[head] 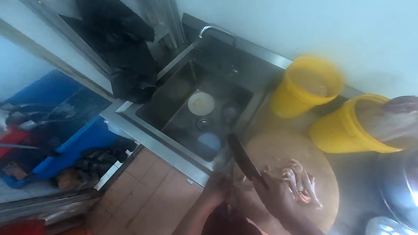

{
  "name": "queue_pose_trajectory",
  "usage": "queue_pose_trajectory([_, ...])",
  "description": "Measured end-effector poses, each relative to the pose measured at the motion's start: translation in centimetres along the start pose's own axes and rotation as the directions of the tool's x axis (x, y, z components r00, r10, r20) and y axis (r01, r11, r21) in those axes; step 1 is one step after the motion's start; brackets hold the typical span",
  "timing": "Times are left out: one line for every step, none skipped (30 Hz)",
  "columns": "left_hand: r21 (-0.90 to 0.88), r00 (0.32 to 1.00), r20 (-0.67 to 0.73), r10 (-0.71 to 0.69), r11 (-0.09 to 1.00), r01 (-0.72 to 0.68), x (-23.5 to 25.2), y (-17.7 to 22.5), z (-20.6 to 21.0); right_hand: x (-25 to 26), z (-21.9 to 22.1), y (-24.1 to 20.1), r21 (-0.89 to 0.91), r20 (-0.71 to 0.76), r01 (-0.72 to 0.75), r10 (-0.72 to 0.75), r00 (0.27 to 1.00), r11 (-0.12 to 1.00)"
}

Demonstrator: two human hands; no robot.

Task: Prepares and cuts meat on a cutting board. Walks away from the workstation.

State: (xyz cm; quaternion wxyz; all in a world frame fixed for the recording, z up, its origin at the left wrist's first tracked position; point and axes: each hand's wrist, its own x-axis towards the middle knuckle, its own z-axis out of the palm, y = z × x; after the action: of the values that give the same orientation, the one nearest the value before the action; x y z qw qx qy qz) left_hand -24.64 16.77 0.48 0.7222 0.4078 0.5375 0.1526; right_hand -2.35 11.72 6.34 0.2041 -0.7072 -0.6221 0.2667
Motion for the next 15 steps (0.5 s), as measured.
queue_pose_trajectory([-0.003, 1.000, 0.016, 0.000, 1.000, 0.000, -0.1, 0.0, -0.1, -0.1, -0.2, -0.5, -0.013, -0.066, 0.046, -0.047, 0.997, 0.999])
queue_pose_trajectory([-0.011, 1.000, 0.024, -0.001, 1.000, 0.001, -0.1, 0.0, -0.2, -0.2, -0.2, -0.9, -0.024, -0.112, 0.079, -0.081, 0.990, 0.997])
queue_pose_trajectory([-0.015, 1.000, 0.026, -0.003, 1.000, 0.003, -0.1, 0.0, -0.2, -0.2, 0.1, -1.1, -0.041, -0.119, 0.082, -0.086, 0.989, 0.996])
queue_pose_trajectory([-0.013, 1.000, 0.023, -0.009, 1.000, 0.010, 0.0, 0.1, -0.3, -0.2, 0.7, -0.9, -0.073, -0.069, 0.050, -0.055, 0.996, 0.996])
queue_pose_trajectory([-0.006, 1.000, 0.015, -0.021, 1.000, 0.021, 0.0, 0.0, -0.3, 0.0, 1.3, -0.6, -0.121, 0.030, -0.008, 0.012, 0.999, 0.993])
queue_pose_trajectory([-0.005, 0.999, 0.003, -0.037, 0.999, 0.037, -0.1, 0.0, -0.3, 0.3, 1.7, -0.2, -0.157, 0.143, -0.066, 0.089, 0.986, 0.985])
queue_pose_trajectory([-0.012, 0.999, -0.003, -0.039, 0.999, 0.039, -0.2, -0.1, -0.2, 0.8, 1.7, 0.2, -0.162, 0.224, -0.109, 0.144, 0.964, 0.981])
queue_pose_trajectory([-0.028, 1.000, -0.009, -0.023, 0.999, 0.023, -0.3, -0.1, -0.3, 1.4, 1.4, 0.5, -0.143, 0.276, -0.142, 0.177, 0.945, 0.980])
queue_pose_trajectory([-0.041, 1.000, -0.014, -0.001, 0.999, 0.000, -0.4, -0.2, -0.3, 1.6, 1.2, 0.8, -0.108, 0.295, -0.169, 0.194, 0.936, 0.980])
queue_pose_trajectory([-0.049, 1.000, -0.021, 0.023, 0.998, -0.024, -0.6, -0.4, -0.3, 1.4, 1.0, 1.0, -0.068, 0.280, -0.199, 0.210, 0.937, 0.978])
queue_pose_trajectory([-0.040, 0.998, -0.033, 0.048, 0.998, -0.049, -0.7, -0.6, -0.3, 1.1, 0.6, 1.2, -0.031, 0.240, -0.225, 0.226, 0.944, 0.974])
queue_pose_trajectory([-0.011, 0.996, -0.046, 0.070, 0.997, -0.071, -0.8, -0.7, -0.3, 0.6, 0.1, 1.3, -0.001, 0.183, -0.245, 0.241, 0.953, 0.970])
queue_pose_trajectory([0.037, 0.994, -0.063, 0.091, 0.995, -0.088, -0.8, -0.9, -0.3, 0.0, -0.6, 1.3, 0.023, 0.111, -0.249, 0.245, 0.963, 0.968])
queue_pose_trajectory([0.091, 0.991, -0.081, 0.110, 0.991, -0.102, -0.9, -0.9, -0.2, -0.7, -1.7, 0.7, 0.044, 0.027, -0.232, 0.231, 0.972, 0.972])
queue_pose_trajectory([0.110, 0.986, -0.092, 0.137, 0.986, -0.127, -1.1, -1.0, 0.0, -1.5, -2.8, 0.0, 0.061, -0.059, -0.188, 0.191, 0.980, 0.980])
